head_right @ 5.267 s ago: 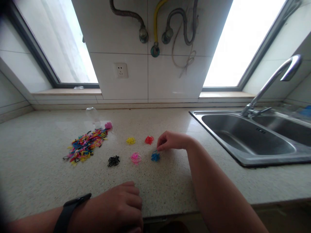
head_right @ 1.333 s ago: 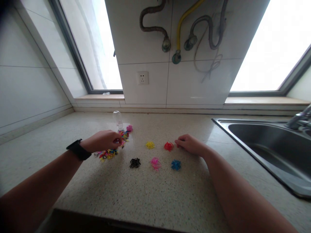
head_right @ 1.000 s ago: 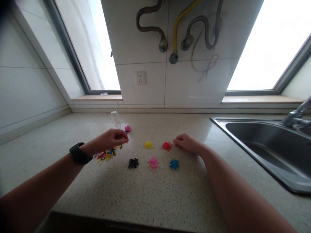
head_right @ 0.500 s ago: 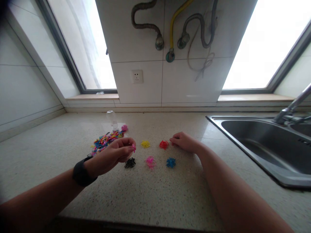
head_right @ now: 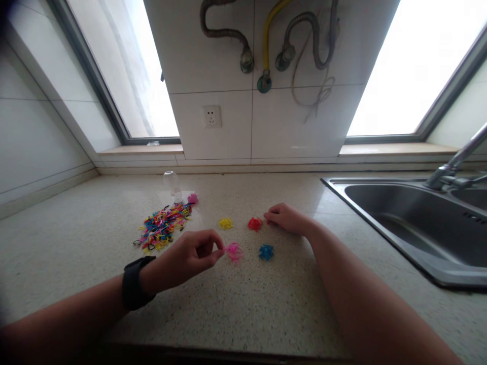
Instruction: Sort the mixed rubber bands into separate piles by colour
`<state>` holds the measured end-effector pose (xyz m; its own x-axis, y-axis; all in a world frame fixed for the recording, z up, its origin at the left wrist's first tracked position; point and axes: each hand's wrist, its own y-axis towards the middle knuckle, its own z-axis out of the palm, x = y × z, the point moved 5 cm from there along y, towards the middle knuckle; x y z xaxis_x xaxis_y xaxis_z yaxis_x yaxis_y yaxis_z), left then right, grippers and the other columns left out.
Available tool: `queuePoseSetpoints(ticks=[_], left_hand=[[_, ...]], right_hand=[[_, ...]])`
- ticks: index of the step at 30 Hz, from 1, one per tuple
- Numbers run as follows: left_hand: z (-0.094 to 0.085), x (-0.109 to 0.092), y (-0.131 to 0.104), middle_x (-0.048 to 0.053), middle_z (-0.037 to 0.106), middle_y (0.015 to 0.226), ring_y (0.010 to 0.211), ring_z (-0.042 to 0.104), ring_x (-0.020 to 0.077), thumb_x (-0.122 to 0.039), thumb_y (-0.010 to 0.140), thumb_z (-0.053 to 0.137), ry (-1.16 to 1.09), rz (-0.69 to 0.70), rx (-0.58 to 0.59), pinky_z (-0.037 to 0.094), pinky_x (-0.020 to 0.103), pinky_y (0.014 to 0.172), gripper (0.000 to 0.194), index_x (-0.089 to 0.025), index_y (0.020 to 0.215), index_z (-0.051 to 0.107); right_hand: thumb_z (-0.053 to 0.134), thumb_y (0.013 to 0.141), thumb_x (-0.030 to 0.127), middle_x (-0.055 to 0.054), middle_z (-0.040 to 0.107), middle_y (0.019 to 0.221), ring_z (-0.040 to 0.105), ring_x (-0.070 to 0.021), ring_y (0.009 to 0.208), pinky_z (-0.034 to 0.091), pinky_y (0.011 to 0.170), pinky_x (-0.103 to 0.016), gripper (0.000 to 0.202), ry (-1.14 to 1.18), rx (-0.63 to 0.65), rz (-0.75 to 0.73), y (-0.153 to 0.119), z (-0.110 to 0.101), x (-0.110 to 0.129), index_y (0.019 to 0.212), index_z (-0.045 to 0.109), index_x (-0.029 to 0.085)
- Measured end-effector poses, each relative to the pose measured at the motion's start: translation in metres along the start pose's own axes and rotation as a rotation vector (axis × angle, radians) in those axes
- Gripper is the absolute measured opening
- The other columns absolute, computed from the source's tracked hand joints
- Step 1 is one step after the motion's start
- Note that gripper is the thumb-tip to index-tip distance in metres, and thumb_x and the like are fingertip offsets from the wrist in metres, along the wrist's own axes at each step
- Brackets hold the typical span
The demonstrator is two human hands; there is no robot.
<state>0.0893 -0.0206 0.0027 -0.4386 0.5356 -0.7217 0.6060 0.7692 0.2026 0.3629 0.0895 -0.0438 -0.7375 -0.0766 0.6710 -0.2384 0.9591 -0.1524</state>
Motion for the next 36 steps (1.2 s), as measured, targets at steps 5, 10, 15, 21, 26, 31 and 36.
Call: queuePoseSetpoints(ticks=[5,10,15,21,26,31,36], left_hand=[[0.009,-0.010,-0.003,0.000,0.058,0.071,0.066,0.050,0.0134,-0.031,0.095,0.054,0.503,0.237,-0.070,0.033,0.028,0.062,0.016,-0.020,0.095,0.066],[0.019,-0.010,-0.002,0.001,0.062,0.075,0.068,0.053,0.0164,-0.029,0.099,0.048,0.756,0.314,-0.107,0.033,0.030,0.061,0.019,-0.020,0.092,0.063],[0.026,-0.007,0.001,0.001,0.064,0.075,0.068,0.055,0.0174,-0.026,0.100,0.046,0.850,0.234,-0.031,0.035,0.031,0.060,0.021,-0.019,0.087,0.061],[0.028,-0.004,0.001,0.002,0.066,0.079,0.073,0.059,0.0182,-0.028,0.100,0.046,0.842,0.176,-0.012,0.039,0.031,0.064,0.021,-0.020,0.090,0.063],[0.028,-0.004,-0.001,0.001,0.065,0.077,0.071,0.058,0.0183,-0.029,0.100,0.047,0.840,0.202,-0.011,0.038,0.032,0.062,0.021,-0.021,0.092,0.064],[0.028,-0.004,-0.004,0.001,0.065,0.077,0.071,0.059,0.0178,-0.033,0.100,0.046,0.810,0.230,-0.013,0.037,0.031,0.061,0.022,-0.022,0.101,0.065],[0.028,-0.003,-0.004,0.001,0.064,0.075,0.068,0.057,0.0170,-0.033,0.101,0.044,0.813,0.239,-0.022,0.033,0.031,0.059,0.025,-0.021,0.093,0.064]], right_hand=[[0.057,0.082,0.057,0.001,0.050,0.055,0.036,-0.0088,0.045,0.025,0.043,-0.025,0.042,-0.008,0.007,0.014,0.001,0.001,0.001,0.072,0.065,0.017],[0.055,0.083,0.055,0.001,0.052,0.056,0.038,-0.0088,0.046,0.027,0.045,-0.024,0.042,-0.042,0.002,-0.022,0.001,0.000,0.004,0.071,0.065,0.016],[0.056,0.082,0.055,0.001,0.052,0.056,0.038,-0.0091,0.045,0.027,0.044,-0.025,0.042,-0.022,0.011,-0.025,0.002,0.000,0.003,0.071,0.066,0.016],[0.055,0.083,0.056,0.001,0.051,0.055,0.038,-0.0092,0.044,0.026,0.043,-0.025,0.042,-0.029,0.007,-0.018,0.003,0.001,0.001,0.072,0.066,0.016],[0.055,0.083,0.055,0.001,0.052,0.056,0.039,-0.0090,0.044,0.026,0.043,-0.025,0.042,-0.035,0.010,-0.031,0.003,0.000,0.001,0.072,0.066,0.016],[0.053,0.085,0.054,0.001,0.052,0.056,0.039,-0.0091,0.045,0.026,0.044,-0.025,0.041,-0.047,0.018,-0.035,0.002,0.000,0.001,0.073,0.066,0.016],[0.055,0.084,0.053,0.001,0.052,0.055,0.040,-0.0098,0.046,0.027,0.046,-0.025,0.040,-0.063,-0.003,-0.057,-0.002,0.000,0.008,0.071,0.065,0.016]])
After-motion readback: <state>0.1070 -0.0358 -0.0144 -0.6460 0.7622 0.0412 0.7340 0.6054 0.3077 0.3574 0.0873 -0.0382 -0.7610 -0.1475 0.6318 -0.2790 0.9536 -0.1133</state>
